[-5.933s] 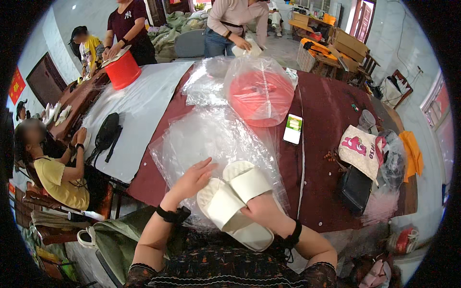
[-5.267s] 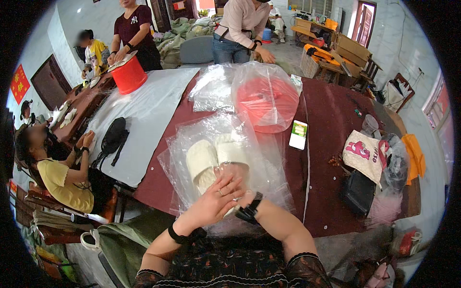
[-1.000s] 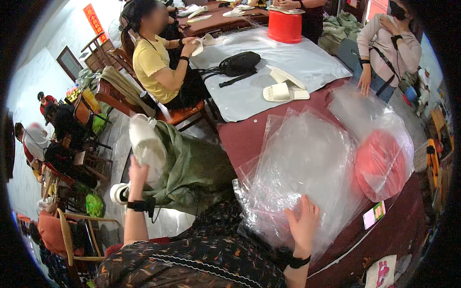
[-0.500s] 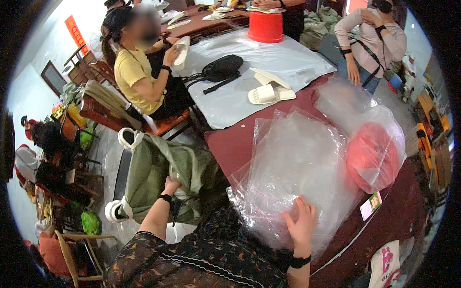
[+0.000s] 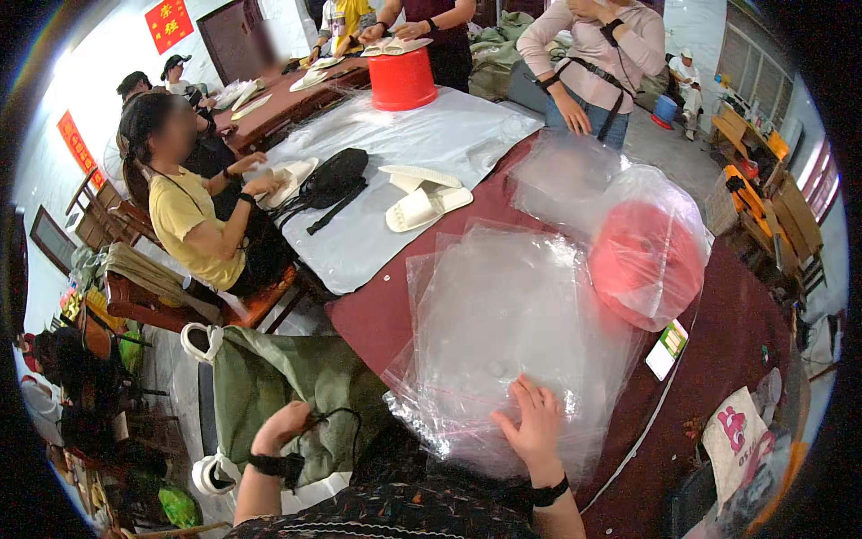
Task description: Packing finished slippers into plastic bags and placing them in a larger green sack.
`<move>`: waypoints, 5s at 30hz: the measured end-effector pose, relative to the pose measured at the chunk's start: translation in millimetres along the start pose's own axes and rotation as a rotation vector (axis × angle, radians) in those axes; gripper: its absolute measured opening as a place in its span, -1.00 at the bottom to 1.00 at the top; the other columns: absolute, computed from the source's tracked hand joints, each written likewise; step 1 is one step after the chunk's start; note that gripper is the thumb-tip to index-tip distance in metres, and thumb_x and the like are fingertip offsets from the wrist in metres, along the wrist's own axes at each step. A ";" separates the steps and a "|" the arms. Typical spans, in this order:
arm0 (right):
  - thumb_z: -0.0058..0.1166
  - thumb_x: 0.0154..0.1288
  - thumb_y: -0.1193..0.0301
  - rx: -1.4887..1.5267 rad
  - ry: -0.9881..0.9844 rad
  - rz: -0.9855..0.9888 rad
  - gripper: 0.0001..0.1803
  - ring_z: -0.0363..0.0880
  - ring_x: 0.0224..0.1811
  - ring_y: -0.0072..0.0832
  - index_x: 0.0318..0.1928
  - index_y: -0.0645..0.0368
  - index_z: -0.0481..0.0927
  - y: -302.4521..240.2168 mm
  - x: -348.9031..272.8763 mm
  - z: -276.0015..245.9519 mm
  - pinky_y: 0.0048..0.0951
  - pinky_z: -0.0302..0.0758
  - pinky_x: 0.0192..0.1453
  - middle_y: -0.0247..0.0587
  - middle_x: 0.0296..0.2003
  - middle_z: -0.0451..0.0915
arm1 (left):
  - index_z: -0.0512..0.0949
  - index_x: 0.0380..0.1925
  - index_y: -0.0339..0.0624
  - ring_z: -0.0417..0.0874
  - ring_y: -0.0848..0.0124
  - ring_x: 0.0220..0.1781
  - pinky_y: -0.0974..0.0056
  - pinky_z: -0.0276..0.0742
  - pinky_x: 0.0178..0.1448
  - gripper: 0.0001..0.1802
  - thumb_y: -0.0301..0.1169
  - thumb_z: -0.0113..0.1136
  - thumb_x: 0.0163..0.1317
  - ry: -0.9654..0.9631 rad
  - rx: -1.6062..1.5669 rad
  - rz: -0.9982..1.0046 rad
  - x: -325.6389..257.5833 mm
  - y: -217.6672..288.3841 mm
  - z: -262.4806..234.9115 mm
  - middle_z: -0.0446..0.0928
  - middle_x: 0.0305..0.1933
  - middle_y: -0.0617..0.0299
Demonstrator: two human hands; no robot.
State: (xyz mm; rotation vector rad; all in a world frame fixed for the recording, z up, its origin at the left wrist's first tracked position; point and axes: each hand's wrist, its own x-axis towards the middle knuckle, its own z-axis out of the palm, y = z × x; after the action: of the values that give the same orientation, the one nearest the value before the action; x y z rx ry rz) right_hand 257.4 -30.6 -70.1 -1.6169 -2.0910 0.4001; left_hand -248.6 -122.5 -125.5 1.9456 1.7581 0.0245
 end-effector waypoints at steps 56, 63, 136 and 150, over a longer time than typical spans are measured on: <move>0.32 0.08 0.06 -0.182 0.012 0.001 -0.32 0.36 0.21 -0.18 0.20 0.06 0.53 15.3 -12.1 19.0 -0.04 0.27 0.31 -0.26 0.22 0.49 | 0.61 0.12 -0.29 0.57 0.62 -0.19 0.51 0.40 -0.12 -0.53 -0.36 0.39 0.22 -0.360 -0.984 0.391 215.8 337.8 -220.7 0.67 -0.12 0.33; 0.34 0.06 0.05 -0.082 -0.058 0.085 -0.28 0.33 0.28 -0.15 0.22 0.08 0.52 14.9 -14.0 10.5 -0.01 0.23 0.33 -0.24 0.21 0.49 | 0.57 0.16 -0.32 0.62 0.53 -0.06 0.42 0.47 0.06 -0.50 -0.39 0.36 0.22 -0.306 -1.023 0.437 200.8 364.4 -214.3 0.66 -0.07 0.27; 0.14 0.29 0.01 -0.310 0.154 0.194 -0.52 0.69 -0.28 -0.08 -0.26 0.24 0.67 63.2 92.5 8.1 -0.09 0.59 -0.17 0.01 -0.30 0.69 | 0.10 0.50 -0.04 0.28 -0.26 0.44 -0.07 0.32 0.43 0.11 -0.02 0.50 0.00 0.161 -0.293 0.638 230.1 300.9 -14.5 0.16 0.45 -0.41; 0.09 0.35 0.14 -0.098 0.449 0.287 -0.54 0.61 -0.44 0.06 -0.52 0.31 0.62 62.2 80.5 -20.9 -0.04 0.49 -0.30 0.15 -0.54 0.58 | 0.42 0.31 -0.14 0.23 -0.21 0.47 -0.09 0.23 0.48 -0.14 0.09 0.38 0.07 0.225 0.009 0.693 176.5 260.2 14.2 0.23 0.45 -0.22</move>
State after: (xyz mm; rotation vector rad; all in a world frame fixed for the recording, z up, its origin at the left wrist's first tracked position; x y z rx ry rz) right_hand 303.7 62.4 -68.5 -1.8665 -1.5730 0.0158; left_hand 25.2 29.9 -95.4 2.5391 1.1146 0.4892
